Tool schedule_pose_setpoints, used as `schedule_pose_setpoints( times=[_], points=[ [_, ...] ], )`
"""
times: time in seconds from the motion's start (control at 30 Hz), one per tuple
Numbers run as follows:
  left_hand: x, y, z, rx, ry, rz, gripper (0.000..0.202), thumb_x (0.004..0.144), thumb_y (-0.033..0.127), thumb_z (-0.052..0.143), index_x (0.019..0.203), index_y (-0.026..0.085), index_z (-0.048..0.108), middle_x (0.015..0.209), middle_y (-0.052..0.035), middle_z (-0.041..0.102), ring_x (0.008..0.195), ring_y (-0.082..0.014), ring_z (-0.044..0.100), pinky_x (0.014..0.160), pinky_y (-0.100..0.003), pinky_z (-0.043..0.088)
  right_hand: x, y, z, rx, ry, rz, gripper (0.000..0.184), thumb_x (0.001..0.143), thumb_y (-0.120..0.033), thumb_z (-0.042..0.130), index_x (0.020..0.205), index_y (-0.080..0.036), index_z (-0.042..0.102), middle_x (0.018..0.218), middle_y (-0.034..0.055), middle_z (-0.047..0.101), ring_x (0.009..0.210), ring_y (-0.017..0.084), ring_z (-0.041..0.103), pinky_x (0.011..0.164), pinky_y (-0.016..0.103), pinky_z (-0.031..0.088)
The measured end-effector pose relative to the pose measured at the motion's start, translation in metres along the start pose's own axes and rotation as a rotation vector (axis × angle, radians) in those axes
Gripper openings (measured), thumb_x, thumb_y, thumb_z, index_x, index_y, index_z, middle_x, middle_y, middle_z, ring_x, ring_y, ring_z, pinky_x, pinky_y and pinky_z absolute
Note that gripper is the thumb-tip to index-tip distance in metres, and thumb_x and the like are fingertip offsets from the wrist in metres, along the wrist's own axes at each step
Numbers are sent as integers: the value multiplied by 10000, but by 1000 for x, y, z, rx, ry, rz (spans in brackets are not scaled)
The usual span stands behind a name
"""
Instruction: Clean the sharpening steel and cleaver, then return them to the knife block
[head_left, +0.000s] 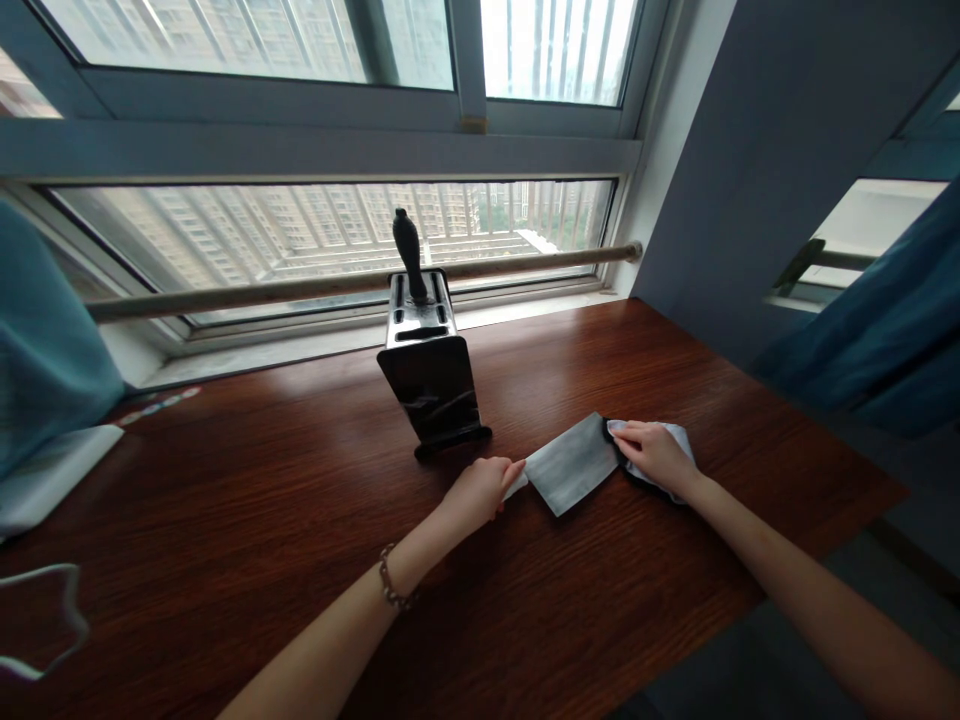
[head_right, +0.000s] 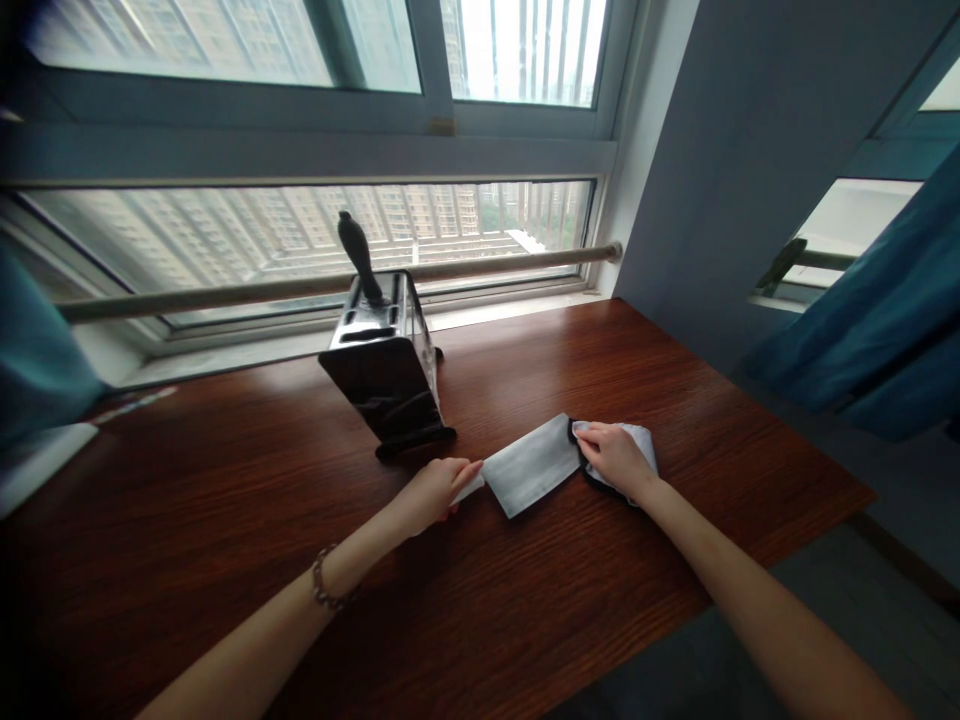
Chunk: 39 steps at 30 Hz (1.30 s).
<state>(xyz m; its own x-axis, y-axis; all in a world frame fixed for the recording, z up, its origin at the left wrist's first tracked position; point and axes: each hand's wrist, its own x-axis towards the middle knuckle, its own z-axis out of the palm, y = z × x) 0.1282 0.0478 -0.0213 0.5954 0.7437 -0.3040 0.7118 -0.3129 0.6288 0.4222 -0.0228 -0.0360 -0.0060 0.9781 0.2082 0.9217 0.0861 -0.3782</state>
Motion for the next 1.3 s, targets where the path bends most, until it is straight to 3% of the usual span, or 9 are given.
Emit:
schedule_pose_setpoints(
  times=[0.27, 0.53, 0.7, 0.87, 1.07, 1.17, 1.3],
  points=[
    [2, -3, 0, -20, 1, -10, 563, 849, 605, 224, 710, 158, 538, 519, -16, 550, 362, -121, 497, 396, -219, 339, -8, -15, 7, -21, -1, -25, 305, 870, -261, 385, 935, -158, 665, 907, 81, 648, 830, 185, 593, 781, 310, 445],
    [0, -2, 3, 32, 29, 24, 584, 862, 606, 198, 713, 164, 550, 516, -12, 556, 376, -115, 493, 433, -219, 331, -26, -84, 16, 136, -197, -283, 330, 905, -267, 313, 905, -177, 630, 777, 41, 582, 721, 128, 537, 662, 257, 408],
    [-2, 0, 2, 93, 74, 78, 544, 886, 556, 220, 676, 169, 539, 524, -19, 559, 434, -115, 505, 478, -218, 313, -27, -100, 21, 119, -236, -383, 297, 899, -251, 320, 913, -184, 608, 790, 33, 575, 725, 125, 525, 652, 252, 396],
    [-4, 3, 3, 123, 87, 57, 502, 895, 520, 249, 664, 174, 530, 521, -13, 547, 423, -106, 478, 485, -219, 286, -32, -87, 15, 61, -212, -299, 318, 899, -249, 314, 944, -191, 624, 781, 41, 590, 725, 138, 541, 658, 262, 412],
    [-4, 2, 2, 73, 73, 60, 495, 890, 527, 252, 653, 174, 506, 501, -5, 532, 408, -103, 469, 485, -216, 294, -32, -36, 1, -28, -60, -63, 305, 876, -242, 362, 944, -187, 654, 910, 72, 647, 860, 173, 589, 787, 301, 445],
    [-3, 0, 2, 36, 45, 35, 505, 879, 553, 244, 670, 174, 504, 504, -2, 535, 383, -100, 464, 460, -212, 298, -30, -12, -6, -65, -46, 31, 300, 867, -254, 376, 950, -201, 660, 905, 50, 656, 845, 167, 599, 793, 300, 450],
    [-1, -2, 4, 15, 35, 34, 520, 873, 569, 235, 687, 174, 517, 503, -1, 536, 369, -100, 468, 441, -208, 305, -29, -2, -11, -92, -48, 65, 309, 867, -263, 371, 943, -206, 665, 875, 40, 658, 835, 162, 603, 799, 297, 455]
  ],
)
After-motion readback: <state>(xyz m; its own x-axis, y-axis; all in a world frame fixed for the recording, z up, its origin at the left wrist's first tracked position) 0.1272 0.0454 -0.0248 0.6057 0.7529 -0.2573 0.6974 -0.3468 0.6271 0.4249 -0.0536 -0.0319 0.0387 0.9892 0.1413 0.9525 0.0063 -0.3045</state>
